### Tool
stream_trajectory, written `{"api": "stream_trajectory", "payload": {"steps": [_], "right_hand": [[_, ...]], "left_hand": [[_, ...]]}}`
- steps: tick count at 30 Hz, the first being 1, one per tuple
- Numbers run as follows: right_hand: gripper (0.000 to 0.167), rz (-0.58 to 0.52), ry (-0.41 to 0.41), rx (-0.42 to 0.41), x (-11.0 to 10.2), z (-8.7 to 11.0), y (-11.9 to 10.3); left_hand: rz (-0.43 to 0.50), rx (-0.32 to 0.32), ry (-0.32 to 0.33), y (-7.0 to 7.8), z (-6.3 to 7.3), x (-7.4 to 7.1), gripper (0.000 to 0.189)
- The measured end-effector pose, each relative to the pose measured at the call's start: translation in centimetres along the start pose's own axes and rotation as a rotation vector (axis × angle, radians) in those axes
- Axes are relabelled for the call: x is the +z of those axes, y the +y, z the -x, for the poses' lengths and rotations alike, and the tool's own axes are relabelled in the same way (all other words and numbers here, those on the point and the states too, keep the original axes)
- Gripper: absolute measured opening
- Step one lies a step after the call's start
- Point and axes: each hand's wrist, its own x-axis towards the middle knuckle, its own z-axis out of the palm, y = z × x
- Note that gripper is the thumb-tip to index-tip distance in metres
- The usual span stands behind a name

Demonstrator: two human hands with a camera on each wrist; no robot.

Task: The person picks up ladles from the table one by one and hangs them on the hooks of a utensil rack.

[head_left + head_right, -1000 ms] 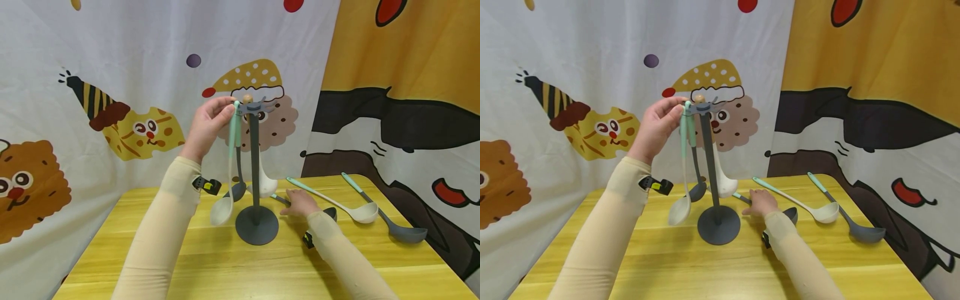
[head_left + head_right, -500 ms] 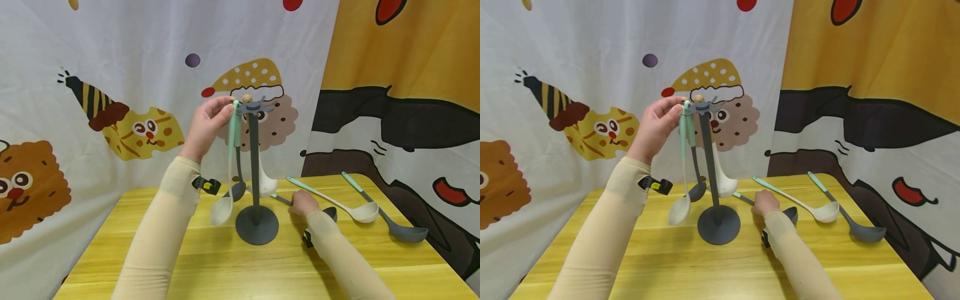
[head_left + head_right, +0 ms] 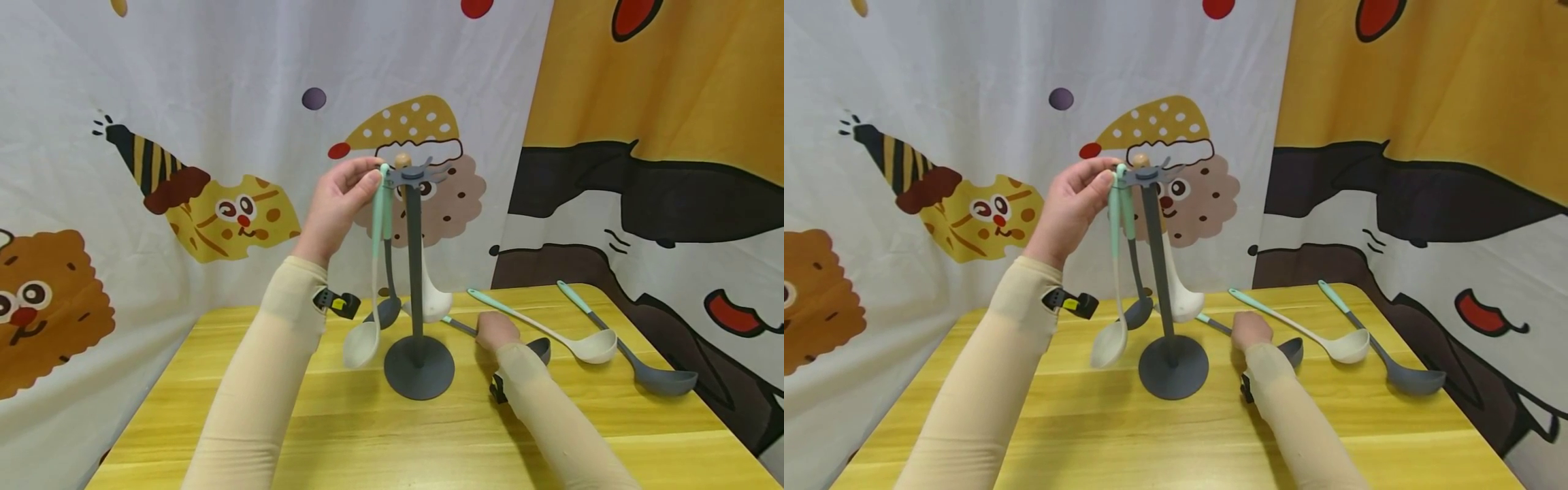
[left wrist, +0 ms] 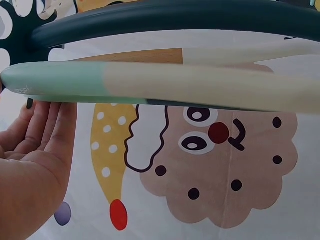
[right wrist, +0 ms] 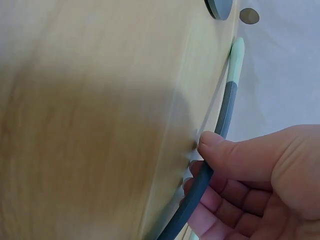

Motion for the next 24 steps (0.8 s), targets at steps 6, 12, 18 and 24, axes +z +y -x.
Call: {"api": "stream_trajectory", "payload": {"steps": [6,12,18,24], "right_hand": [[0.006,-0.052,0.005,0.020,-0.2,0.2,0.3],[0.005,-0.158,0.063,0.035,-0.5,0.3,0.8],[0.011,-0.213,0.145,0.017,-0.9,0.3,1.1],[0.016,-0.261,0.181,0.023,-1.4,0.6,1.3]], "left_hand": [[0.007,-0.003,0.008,0.0,0.1,0.1,0.033],[-0.002,-0.011,0.016,-0.2,0.0,0.1,0.034],[-0.006,-0.012,0.029,-0.3,0.1,0.1,0.033],[-0.001,-0.005,0.027,-0.3,0.1,0.3,0.033]]}}
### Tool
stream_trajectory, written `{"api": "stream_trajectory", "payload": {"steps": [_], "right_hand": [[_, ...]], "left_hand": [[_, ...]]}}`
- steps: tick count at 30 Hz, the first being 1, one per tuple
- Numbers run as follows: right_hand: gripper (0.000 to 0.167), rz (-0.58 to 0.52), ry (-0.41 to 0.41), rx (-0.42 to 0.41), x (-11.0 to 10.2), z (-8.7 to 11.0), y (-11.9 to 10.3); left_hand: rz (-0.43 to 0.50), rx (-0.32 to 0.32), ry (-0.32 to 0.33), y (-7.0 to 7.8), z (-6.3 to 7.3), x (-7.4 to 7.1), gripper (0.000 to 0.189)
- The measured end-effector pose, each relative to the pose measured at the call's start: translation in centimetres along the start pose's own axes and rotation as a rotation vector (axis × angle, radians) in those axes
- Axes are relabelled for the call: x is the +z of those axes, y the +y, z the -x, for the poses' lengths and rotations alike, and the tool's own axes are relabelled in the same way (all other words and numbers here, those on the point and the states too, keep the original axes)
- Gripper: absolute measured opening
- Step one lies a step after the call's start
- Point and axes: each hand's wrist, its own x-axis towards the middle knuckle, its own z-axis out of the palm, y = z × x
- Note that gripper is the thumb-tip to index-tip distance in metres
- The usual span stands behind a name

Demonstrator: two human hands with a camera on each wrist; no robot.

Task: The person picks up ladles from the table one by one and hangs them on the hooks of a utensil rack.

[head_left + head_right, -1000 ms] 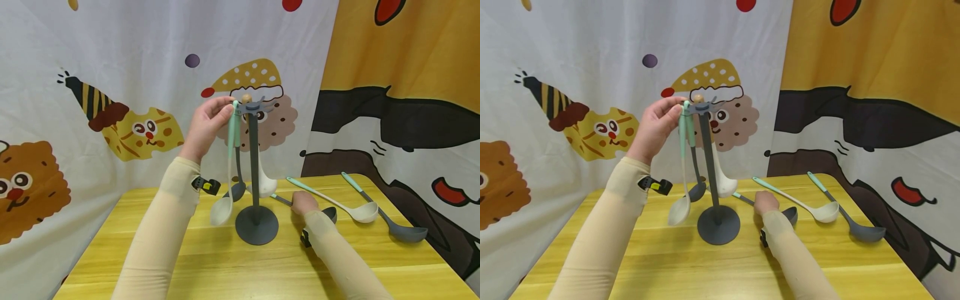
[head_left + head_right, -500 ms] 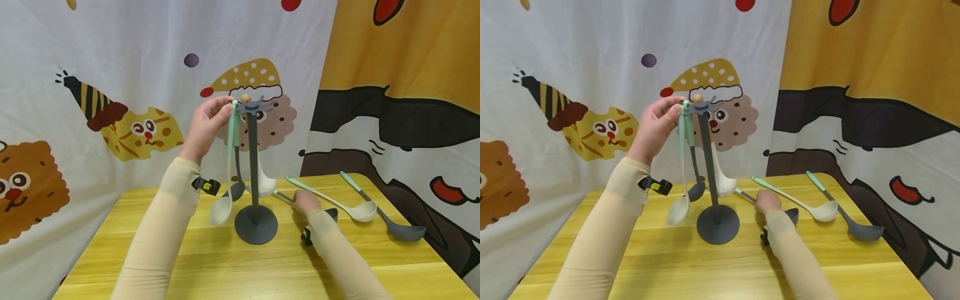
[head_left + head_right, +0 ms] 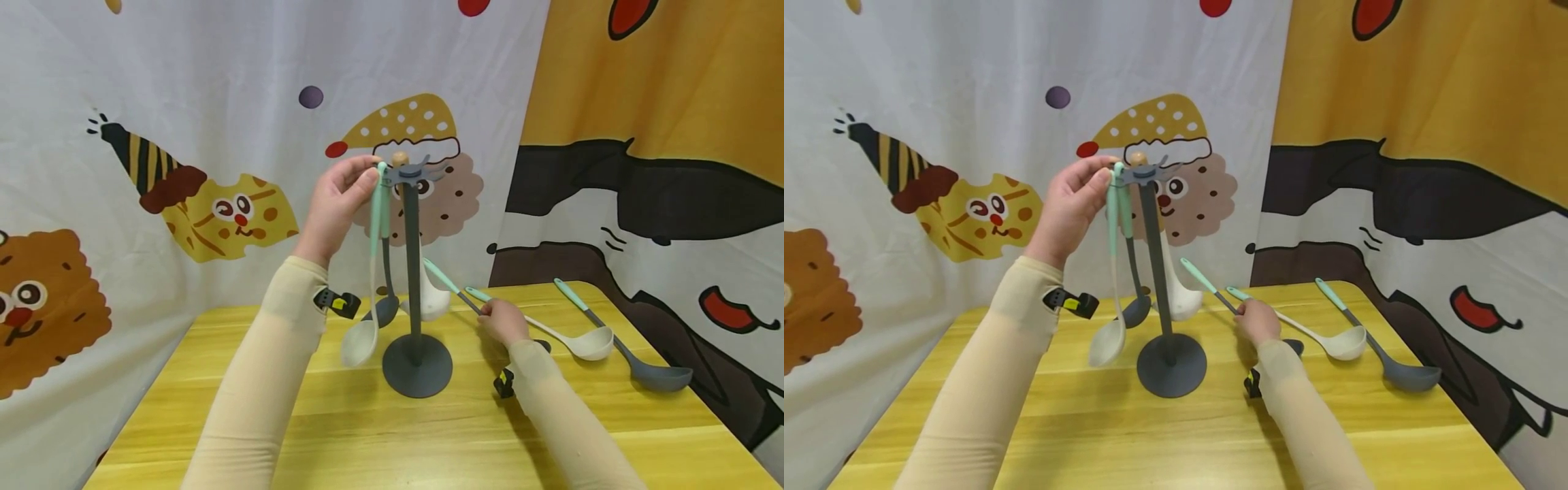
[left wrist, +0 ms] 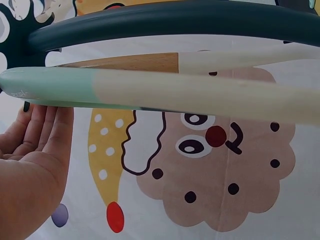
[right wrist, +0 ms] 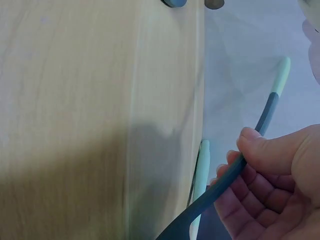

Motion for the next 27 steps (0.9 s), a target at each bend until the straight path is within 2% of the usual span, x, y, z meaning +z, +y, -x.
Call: {"api": "stream_trajectory", "payload": {"steps": [7,12,18,27], "right_hand": [[0.016,-0.067,0.050,0.008,-0.3,0.1,0.1],[0.018,-0.125,0.117,0.005,-0.6,0.0,0.1],[0.021,-0.181,0.213,-0.043,-1.5,-0.1,-0.5],[0.018,-0.274,0.307,-0.106,-2.9,0.0,-2.1]], "left_hand": [[-0.005,0.000,0.004,0.0,0.0,0.0,0.033],[-0.003,0.002,0.003,0.1,0.1,0.1,0.033],[-0.008,-0.003,0.005,0.2,0.1,0.1,0.033],[-0.005,-0.010,0.007,0.0,0.0,0.1,0.033]]}}
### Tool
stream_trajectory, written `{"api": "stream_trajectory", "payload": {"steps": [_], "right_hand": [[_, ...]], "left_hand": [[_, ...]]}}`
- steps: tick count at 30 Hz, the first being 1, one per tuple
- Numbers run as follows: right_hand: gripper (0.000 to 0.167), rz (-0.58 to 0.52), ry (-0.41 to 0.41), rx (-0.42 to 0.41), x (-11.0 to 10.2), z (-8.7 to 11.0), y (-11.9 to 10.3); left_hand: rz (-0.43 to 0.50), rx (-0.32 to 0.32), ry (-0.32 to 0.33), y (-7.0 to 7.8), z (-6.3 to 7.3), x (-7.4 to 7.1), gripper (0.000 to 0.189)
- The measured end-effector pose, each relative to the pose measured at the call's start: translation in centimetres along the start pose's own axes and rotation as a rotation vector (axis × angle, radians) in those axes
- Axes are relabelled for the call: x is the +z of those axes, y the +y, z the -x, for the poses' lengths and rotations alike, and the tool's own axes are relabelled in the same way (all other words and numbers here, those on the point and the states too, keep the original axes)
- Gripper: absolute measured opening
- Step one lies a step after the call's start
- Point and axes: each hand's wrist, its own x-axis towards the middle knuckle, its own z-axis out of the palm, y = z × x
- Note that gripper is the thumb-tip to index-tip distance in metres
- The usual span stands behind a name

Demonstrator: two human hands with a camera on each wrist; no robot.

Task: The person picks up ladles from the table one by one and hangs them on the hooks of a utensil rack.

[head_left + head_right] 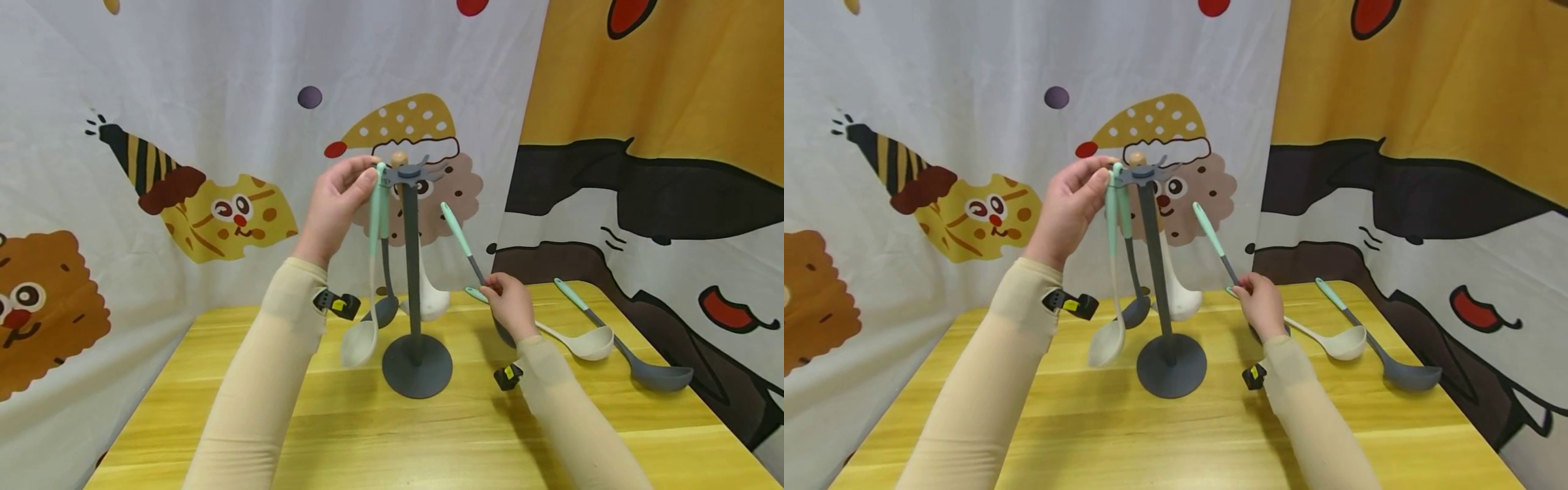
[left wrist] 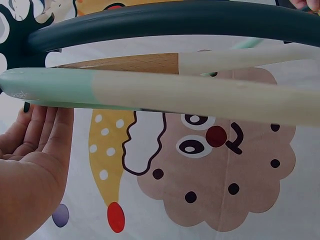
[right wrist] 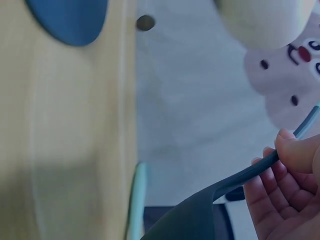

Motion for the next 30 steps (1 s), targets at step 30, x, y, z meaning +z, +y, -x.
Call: {"api": "stream_trajectory", "payload": {"steps": [30], "right_hand": [[0.012,-0.278,0.178,-0.126,-1.7,0.4,-5.3]], "left_hand": [[-0.011,-0.004,0.005,0.1,0.1,0.0,0.034]]}}
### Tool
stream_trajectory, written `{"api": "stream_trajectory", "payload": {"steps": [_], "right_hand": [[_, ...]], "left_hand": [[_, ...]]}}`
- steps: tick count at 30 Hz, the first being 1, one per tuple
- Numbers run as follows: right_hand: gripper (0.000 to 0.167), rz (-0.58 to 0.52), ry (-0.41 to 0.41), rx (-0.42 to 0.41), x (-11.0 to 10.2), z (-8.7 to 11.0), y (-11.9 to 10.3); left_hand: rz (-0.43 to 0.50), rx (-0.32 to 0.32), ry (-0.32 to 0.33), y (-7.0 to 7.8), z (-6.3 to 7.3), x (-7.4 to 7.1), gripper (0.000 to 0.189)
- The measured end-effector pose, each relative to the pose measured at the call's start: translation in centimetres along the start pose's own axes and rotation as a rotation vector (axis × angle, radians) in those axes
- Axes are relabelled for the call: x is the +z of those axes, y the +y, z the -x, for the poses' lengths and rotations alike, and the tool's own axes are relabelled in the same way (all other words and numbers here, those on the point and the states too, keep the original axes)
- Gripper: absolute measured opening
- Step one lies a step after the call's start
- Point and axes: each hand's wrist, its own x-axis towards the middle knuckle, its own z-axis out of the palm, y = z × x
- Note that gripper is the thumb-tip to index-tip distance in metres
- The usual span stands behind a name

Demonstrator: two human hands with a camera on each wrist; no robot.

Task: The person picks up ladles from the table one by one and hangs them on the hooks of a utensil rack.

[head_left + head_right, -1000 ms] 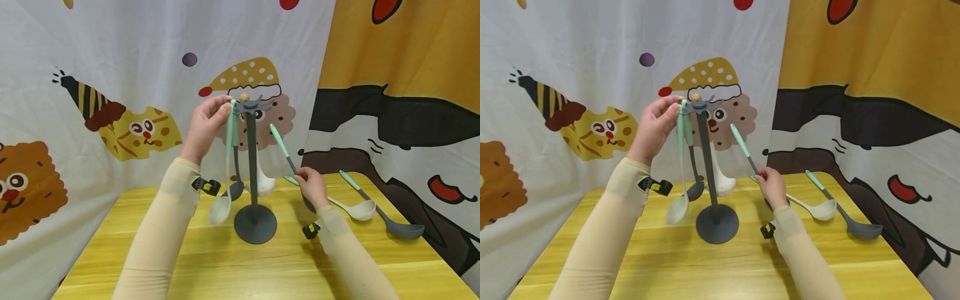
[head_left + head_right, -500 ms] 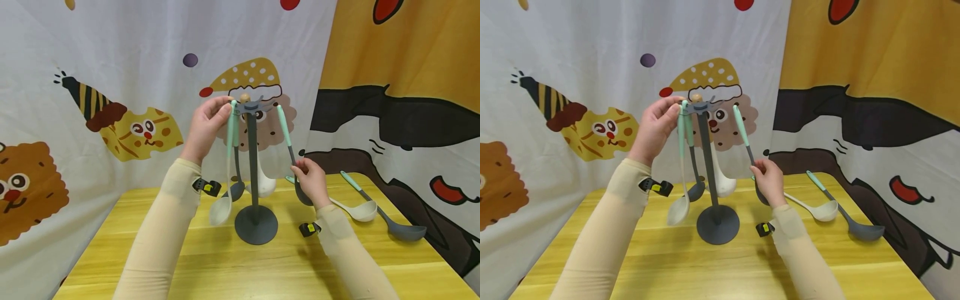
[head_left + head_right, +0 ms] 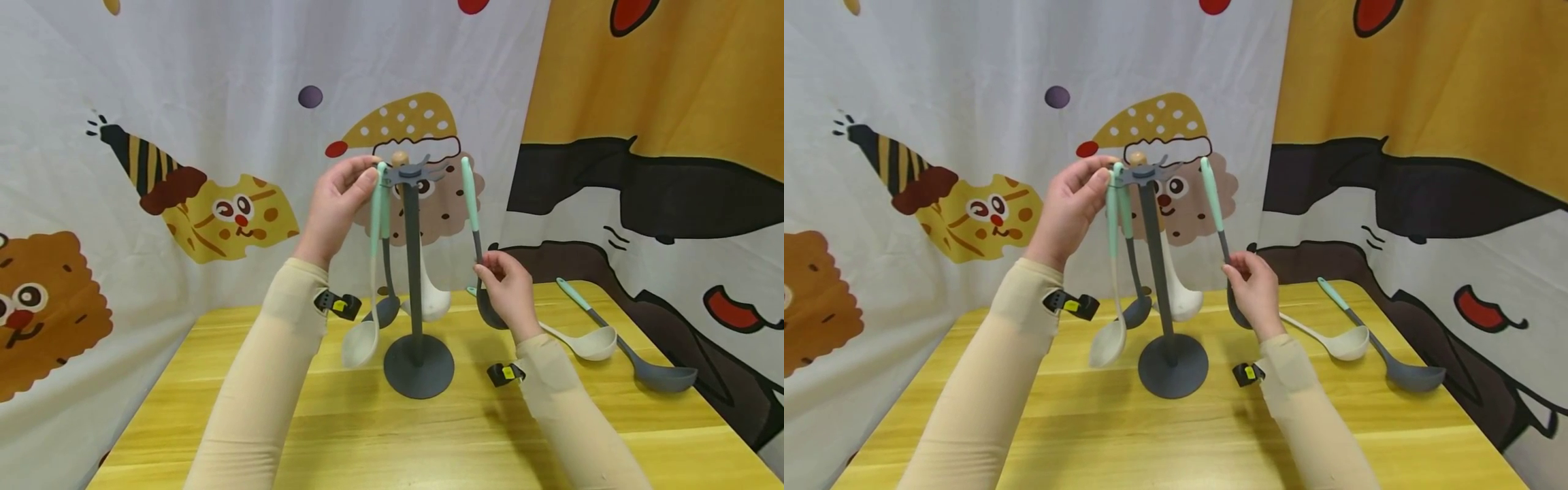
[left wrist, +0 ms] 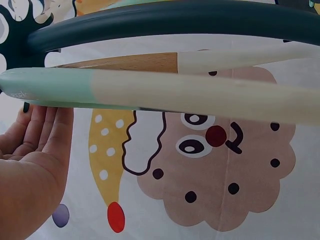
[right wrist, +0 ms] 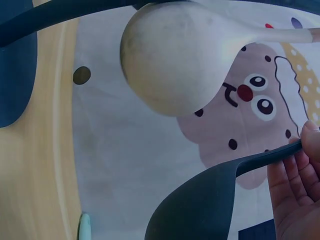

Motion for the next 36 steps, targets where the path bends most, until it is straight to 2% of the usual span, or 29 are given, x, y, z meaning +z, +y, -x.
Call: {"api": "stream_trajectory", "payload": {"steps": [11,22,36], "right_hand": [[0.012,-0.032,0.005,-0.041,-0.3,0.1,-1.5],[0.012,-0.081,-0.002,-0.078,-0.3,0.5,-2.6],[0.011,-0.076,-0.019,-0.107,0.2,0.8,-2.8]], "left_hand": [[0.017,0.026,-0.004,-0.1,0.0,0.0,0.035],[0.021,0.025,-0.008,-0.1,-0.1,0.0,0.034],[0.012,0.012,0.001,-0.1,-0.1,0.1,0.034]]}}
